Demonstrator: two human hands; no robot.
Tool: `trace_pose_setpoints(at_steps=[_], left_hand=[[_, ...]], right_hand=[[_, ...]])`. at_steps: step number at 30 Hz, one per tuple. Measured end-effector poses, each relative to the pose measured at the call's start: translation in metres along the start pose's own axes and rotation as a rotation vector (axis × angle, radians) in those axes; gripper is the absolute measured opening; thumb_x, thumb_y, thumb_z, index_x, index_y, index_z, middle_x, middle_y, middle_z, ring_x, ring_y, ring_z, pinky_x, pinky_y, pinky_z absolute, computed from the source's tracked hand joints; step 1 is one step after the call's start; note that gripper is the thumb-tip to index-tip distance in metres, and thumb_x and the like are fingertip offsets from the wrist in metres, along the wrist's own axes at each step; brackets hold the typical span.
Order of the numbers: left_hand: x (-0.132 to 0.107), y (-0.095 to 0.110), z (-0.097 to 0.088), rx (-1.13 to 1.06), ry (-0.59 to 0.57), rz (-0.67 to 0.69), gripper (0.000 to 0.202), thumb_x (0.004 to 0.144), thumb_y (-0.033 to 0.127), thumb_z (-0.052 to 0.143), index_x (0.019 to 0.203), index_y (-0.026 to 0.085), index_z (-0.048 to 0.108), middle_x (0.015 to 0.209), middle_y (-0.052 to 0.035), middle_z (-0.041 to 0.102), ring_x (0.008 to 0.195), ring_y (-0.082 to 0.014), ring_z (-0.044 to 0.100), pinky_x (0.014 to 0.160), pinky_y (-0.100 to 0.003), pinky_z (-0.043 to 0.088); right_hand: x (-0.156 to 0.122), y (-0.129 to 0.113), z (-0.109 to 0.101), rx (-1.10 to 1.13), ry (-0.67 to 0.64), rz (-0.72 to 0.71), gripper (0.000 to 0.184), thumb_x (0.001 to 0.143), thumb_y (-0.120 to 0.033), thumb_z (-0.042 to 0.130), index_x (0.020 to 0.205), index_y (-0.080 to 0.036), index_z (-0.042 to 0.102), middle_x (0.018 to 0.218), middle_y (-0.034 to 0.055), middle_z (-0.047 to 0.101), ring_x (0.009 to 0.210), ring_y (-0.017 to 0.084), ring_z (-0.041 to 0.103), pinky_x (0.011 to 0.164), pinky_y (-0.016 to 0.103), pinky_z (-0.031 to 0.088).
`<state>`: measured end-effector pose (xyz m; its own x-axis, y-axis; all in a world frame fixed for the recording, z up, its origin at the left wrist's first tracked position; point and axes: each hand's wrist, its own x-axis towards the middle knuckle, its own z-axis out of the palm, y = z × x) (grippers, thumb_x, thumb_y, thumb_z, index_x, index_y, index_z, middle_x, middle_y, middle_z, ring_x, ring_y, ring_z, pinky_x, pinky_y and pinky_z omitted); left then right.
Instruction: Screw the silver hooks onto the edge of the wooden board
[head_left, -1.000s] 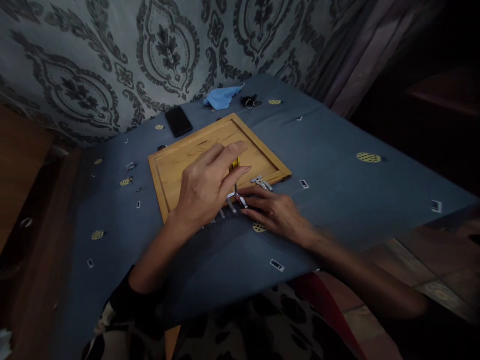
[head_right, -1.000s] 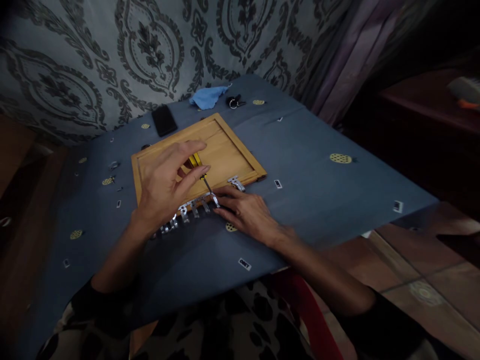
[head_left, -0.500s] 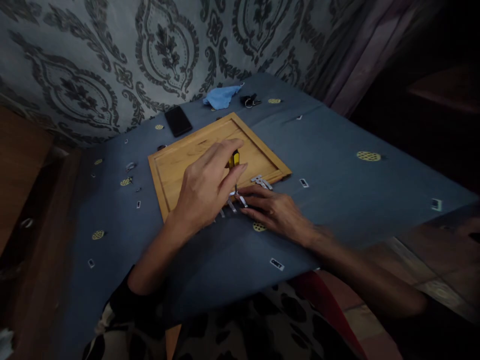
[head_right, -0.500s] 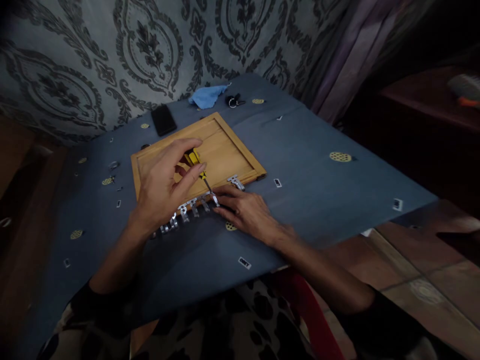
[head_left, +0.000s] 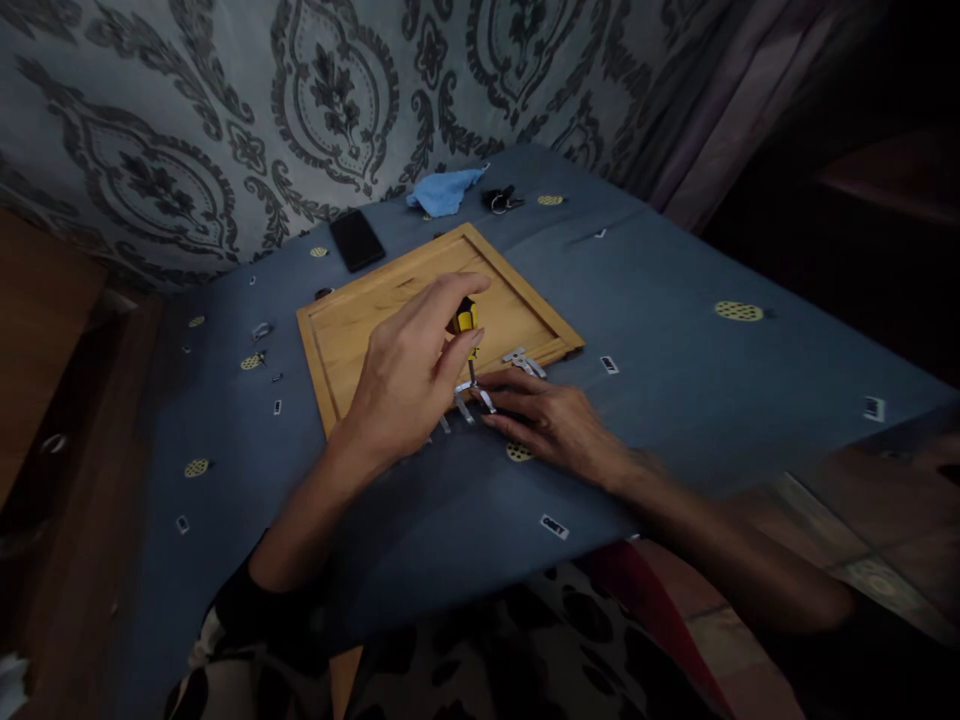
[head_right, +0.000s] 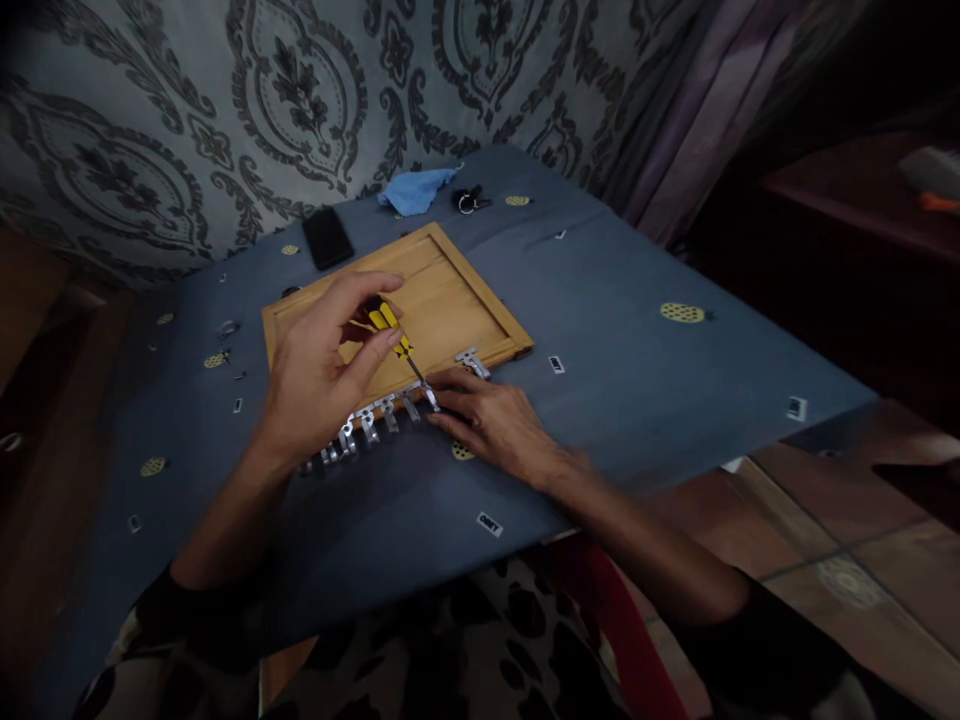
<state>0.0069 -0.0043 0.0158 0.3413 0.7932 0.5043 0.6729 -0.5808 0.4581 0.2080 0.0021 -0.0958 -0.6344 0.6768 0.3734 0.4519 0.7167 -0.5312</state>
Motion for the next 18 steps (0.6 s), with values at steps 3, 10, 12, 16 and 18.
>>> trace_pose_setpoints(at_steps=[3,10,12,16,18], left_hand=[[0.0004,0.0015,-0.0051,0.002,0.022,-0.006,0.028,0.097,0.018,0.052,0.124,0.025,0.057,0.123,-0.0038,0.069,0.102,-0.0190,0.070,0.089,-0.035,0.062],[0.0007,0.0032,-0.0087,0.020,0.031,0.001,0.025,0.098,0.020,0.053,0.122,0.024,0.057,0.122,-0.0037,0.070,0.105,-0.0192,0.071,0.088,-0.033,0.062],[0.0006,0.0028,-0.0063,0.006,0.026,0.010,0.025,0.097,0.017,0.053,0.121,0.023,0.058,0.122,-0.0028,0.070,0.109,-0.0191,0.070,0.091,-0.031,0.061],[0.0005,0.0006,-0.0017,-0.012,0.019,0.034,0.026,0.096,0.013,0.053,0.120,0.021,0.059,0.123,-0.0040,0.070,0.113,-0.0186,0.068,0.095,-0.031,0.060],[0.0005,-0.0007,-0.0004,0.000,0.008,0.028,0.027,0.096,0.013,0.053,0.121,0.020,0.059,0.123,-0.0051,0.070,0.113,-0.0187,0.068,0.095,-0.032,0.060]], right_hand=[[-0.0001,-0.0002,-0.0001,0.018,0.003,0.003,0.028,0.101,-0.031,0.052,0.114,-0.021,0.075,0.128,0.0116,0.071,0.108,0.025,0.073,0.091,0.043,0.063],[-0.0004,0.0001,0.0004,0.018,-0.009,0.012,0.028,0.101,-0.031,0.052,0.113,-0.020,0.075,0.129,0.0118,0.070,0.108,0.025,0.073,0.091,0.044,0.063],[-0.0003,0.0003,0.0009,0.009,-0.011,0.012,0.029,0.101,-0.032,0.051,0.115,-0.019,0.074,0.129,0.0122,0.070,0.108,0.026,0.073,0.090,0.043,0.063],[0.0002,-0.0001,0.0008,0.007,-0.014,0.003,0.028,0.101,-0.032,0.052,0.113,-0.020,0.074,0.129,0.0120,0.070,0.110,0.025,0.073,0.091,0.041,0.063],[0.0001,-0.0003,0.0005,0.006,-0.012,0.007,0.027,0.101,-0.032,0.052,0.112,-0.021,0.074,0.130,0.0118,0.070,0.110,0.025,0.073,0.092,0.041,0.062]])
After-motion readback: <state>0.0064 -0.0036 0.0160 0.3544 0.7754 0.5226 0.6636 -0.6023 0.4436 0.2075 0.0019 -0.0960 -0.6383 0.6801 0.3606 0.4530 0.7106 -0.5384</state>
